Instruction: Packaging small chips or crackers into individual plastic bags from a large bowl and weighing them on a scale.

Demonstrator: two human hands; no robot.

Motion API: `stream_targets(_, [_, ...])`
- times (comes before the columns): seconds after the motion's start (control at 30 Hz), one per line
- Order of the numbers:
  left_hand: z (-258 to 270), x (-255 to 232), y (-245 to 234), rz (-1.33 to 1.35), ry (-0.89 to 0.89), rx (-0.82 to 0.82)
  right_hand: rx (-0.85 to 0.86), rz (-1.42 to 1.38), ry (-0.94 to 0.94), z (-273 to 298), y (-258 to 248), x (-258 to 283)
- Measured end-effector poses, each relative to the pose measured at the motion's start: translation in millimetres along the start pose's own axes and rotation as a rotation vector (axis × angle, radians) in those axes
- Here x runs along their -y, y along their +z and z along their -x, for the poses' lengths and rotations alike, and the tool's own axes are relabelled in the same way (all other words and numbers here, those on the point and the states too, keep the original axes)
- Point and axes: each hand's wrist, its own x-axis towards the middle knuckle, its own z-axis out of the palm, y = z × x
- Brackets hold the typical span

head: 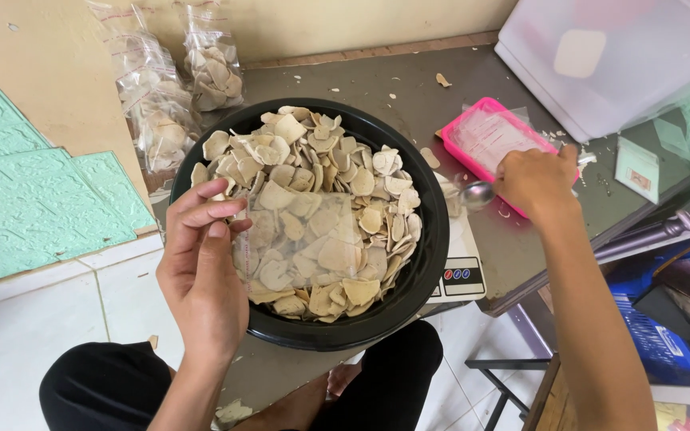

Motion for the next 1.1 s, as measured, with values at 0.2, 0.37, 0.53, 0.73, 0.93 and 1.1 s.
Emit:
stream_targets(0.2, [0.0, 0.2, -0.3, -0.004, 0.01, 0.006, -0.029, 0.094, 0.164, 12.4, -22.9, -15.2])
stream_targets(0.37, [0.3, 0.2, -0.2, -0.006, 0.007, -0.002, -0.348, -0.256, -0.003, 53.8, -49.4, -16.8])
stream_targets(0.53, [0.0, -1.1, 0.8, 0.0, 0.005, -0.012, -0.135, -0.633, -0.249, 108.2, -108.9, 41.6])
stream_targets(0.73, [0.1, -2.1, 1.0, -0.016, 0.005, -0.009, -0.062, -0.524, -0.508, 107.0, -95.1, 72.9])
stream_targets(0.93, [0.5, -1.8, 0.8, -0.021, 0.018, 0.002, 0.081, -0.398, -0.452, 119.1, -104.0, 65.6])
stream_targets(1.1, [0.2, -2.2, 1.0, -0.021, 0.021, -0.002, -0.182, -0.684, -0.236, 78.5, -63.4, 32.2])
